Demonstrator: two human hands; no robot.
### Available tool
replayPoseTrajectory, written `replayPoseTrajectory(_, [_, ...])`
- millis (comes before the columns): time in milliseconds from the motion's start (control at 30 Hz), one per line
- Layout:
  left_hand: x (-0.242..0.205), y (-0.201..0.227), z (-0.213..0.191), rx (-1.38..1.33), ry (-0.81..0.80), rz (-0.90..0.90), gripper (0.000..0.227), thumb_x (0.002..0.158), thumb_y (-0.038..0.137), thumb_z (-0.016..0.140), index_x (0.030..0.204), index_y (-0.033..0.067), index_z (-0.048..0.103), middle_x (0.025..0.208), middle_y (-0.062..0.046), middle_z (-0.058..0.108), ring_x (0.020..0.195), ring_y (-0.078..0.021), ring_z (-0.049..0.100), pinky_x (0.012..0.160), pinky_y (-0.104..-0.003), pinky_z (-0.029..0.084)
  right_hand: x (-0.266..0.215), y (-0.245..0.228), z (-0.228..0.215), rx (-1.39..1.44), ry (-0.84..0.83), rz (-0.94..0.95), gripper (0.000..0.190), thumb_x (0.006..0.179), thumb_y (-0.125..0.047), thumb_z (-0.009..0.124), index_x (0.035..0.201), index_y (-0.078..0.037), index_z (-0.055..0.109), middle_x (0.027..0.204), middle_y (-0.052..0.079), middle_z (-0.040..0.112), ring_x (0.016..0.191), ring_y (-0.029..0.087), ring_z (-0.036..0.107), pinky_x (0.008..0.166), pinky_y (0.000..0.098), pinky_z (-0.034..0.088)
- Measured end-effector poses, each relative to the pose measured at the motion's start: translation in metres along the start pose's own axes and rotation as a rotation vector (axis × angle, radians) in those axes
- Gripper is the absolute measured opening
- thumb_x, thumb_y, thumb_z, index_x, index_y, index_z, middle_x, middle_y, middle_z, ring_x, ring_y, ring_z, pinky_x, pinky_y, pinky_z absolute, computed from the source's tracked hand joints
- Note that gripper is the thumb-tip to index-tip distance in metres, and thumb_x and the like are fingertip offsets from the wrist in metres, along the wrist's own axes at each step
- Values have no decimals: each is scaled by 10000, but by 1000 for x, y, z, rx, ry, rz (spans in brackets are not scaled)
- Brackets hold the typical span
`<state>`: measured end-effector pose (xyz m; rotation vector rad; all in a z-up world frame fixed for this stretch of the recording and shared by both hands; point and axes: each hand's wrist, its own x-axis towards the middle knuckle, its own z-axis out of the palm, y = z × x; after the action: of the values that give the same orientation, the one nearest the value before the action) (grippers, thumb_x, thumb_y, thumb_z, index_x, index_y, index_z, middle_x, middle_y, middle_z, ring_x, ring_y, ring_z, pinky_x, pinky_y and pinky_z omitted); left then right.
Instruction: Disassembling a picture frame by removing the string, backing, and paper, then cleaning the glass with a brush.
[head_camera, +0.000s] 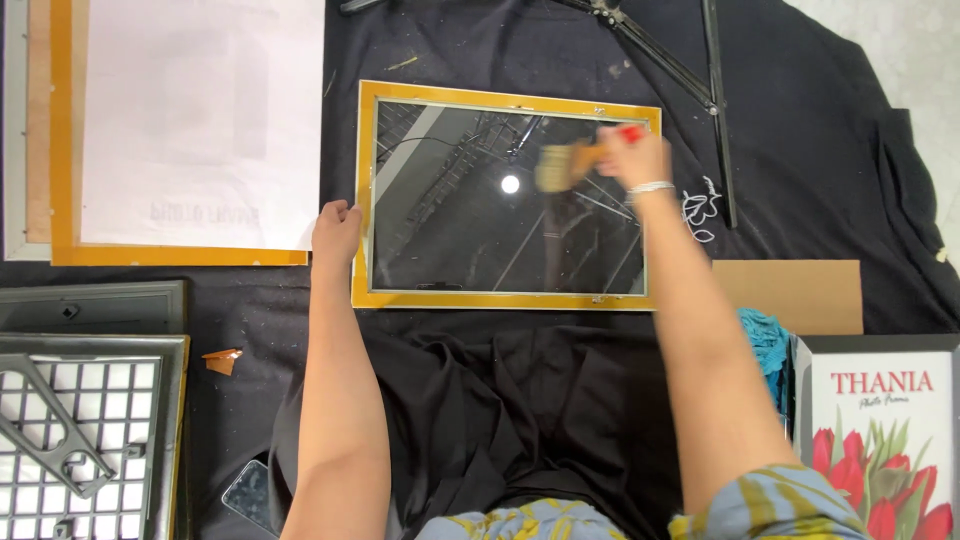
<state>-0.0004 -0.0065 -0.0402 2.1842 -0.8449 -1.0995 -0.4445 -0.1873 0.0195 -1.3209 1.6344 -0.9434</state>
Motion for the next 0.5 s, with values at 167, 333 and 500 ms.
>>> replayPoseTrajectory(167, [-10, 16, -6, -4, -12, -25, 531, 1026, 356, 567, 1436, 20, 564, 1386, -228, 612, 1308, -411, 565, 1059, -550, 488, 39, 32, -96, -1309, 300, -274, 197, 980, -360, 726, 973, -165, 701, 793, 110, 711, 726, 316, 753, 670, 460, 619])
replayPoseTrajectory(333, [-23, 30, -11, -23, -23, -30, 531, 1031, 344, 562, 1443, 9, 556, 1400, -230, 606, 1320, -408, 557, 1063, -561, 481, 39, 16, -34, -1278, 281, -350, 197, 976, -373, 691, 959, -178, 699, 771, 105, 723, 748, 322, 754, 681, 458, 613])
replayPoseTrajectory(500, [-11, 18, -11, -12, -43, 9, 569, 1029, 371, 561, 1442, -20, 549, 1401, -252, 604, 1337, -442, 536, 1103, -579, 441, 5, -47, 113, -1141, 174, -363, 167, 943, -323, 620, 922, -168, 678, 781, 96, 734, 765, 314, 760, 704, 451, 609])
